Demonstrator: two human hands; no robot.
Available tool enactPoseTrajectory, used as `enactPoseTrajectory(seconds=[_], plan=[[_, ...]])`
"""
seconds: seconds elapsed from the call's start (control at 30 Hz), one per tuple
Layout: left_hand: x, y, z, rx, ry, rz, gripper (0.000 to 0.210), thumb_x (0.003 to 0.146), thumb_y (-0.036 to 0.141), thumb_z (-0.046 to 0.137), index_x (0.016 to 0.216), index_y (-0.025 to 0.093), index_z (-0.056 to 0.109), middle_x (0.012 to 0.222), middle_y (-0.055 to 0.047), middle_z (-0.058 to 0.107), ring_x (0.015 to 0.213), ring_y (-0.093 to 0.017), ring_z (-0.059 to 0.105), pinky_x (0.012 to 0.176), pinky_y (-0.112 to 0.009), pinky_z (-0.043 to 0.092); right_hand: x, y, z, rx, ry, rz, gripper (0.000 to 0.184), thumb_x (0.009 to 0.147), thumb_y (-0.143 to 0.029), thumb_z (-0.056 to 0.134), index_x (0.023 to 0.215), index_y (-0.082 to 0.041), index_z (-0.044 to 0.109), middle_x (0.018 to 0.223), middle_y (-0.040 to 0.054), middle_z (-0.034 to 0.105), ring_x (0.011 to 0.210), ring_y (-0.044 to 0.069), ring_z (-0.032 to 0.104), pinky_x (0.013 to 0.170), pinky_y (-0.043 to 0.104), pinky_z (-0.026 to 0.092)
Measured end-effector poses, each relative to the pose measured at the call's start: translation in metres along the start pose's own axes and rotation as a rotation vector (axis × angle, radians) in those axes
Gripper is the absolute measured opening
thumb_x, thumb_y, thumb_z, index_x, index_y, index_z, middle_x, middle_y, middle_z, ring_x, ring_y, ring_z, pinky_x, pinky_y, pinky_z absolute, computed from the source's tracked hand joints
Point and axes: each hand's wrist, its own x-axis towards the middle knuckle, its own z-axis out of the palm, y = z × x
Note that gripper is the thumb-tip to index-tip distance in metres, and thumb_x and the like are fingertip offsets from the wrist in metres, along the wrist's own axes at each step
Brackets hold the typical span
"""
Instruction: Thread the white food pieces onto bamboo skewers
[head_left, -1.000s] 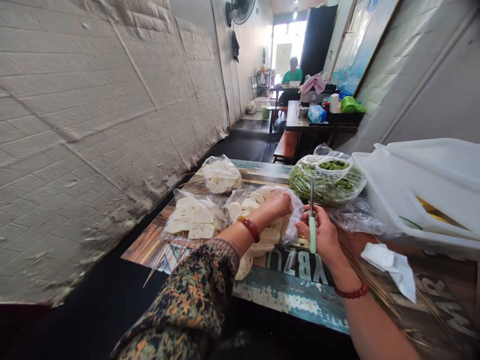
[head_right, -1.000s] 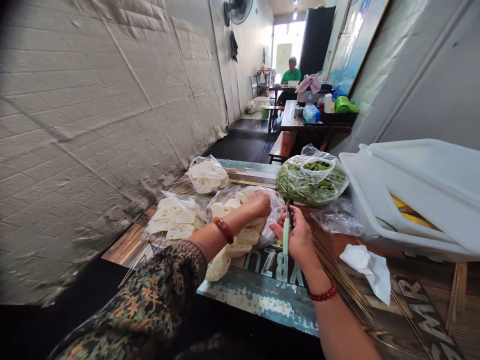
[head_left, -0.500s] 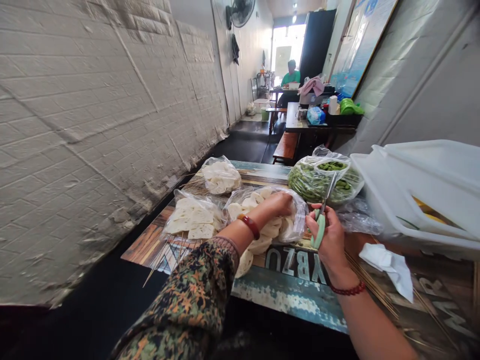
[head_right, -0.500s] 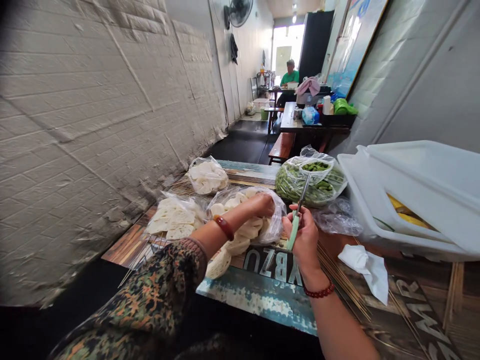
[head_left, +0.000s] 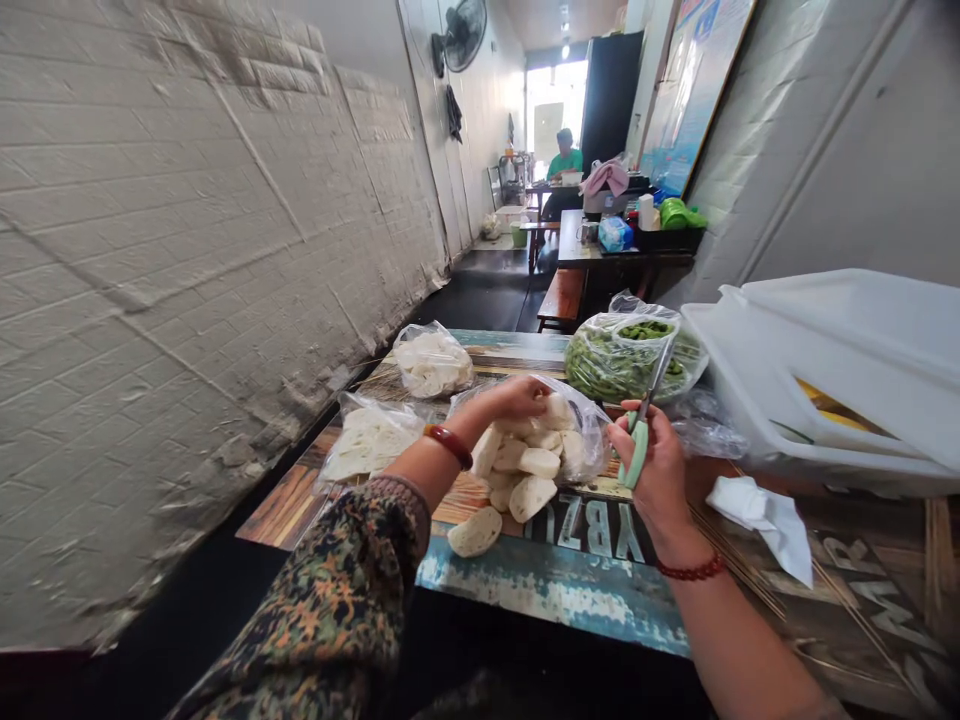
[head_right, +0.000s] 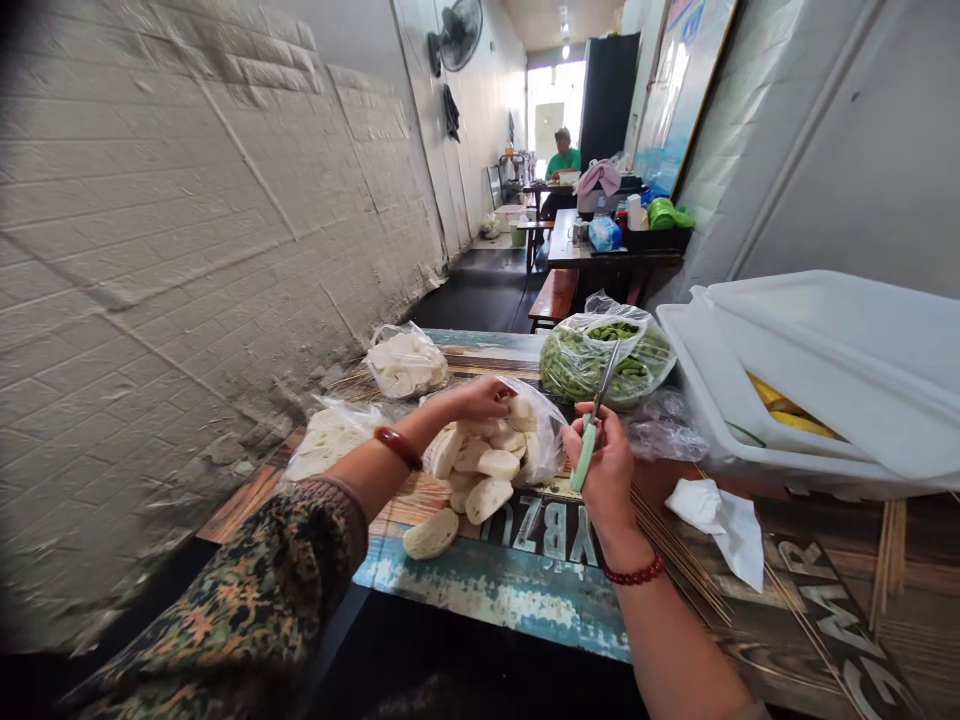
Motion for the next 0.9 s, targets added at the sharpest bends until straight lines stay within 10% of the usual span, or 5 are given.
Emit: enactPoseTrajectory(seconds=[0.53, 0.9], plan=[[-0.022, -0.028, -0.017, -0.015, -0.077, 0.02, 0.046, 0.07, 0.005, 0.053, 0.11, 0.017, 0.072, 0.074, 0.001, 0.067, 0.062, -0.011, 0.056, 0.057, -0.019, 0.042, -0.001, -0.009, 0.0, -0.009, 0.005, -0.002, 0.035, 0.075, -0.03, 0.074, 0.106, -0.021, 0.06, 0.08, -0.0032, 0.058, 0.063, 0.012, 0.051, 0.057, 0.024, 0.041], [-0.048, 0.007, -0.02, 0.379, 0.001, 0.26, 0.028, 0.069, 0.01, 0.061, 0.095, 0.018, 0.07, 0.109, -0.011, 0.063, 0.093, -0.024, 0.06, 0.084, -0.034, 0.046, 0.001, -0.009, 0.003, 0.045, 0.001, 0.042, 0.034, 0.076, -0.031, 0.072, 0.106, -0.022, 0.058, 0.077, -0.0044, 0.056, 0.055, 0.01, 0.047, 0.048, 0.022, 0.038]])
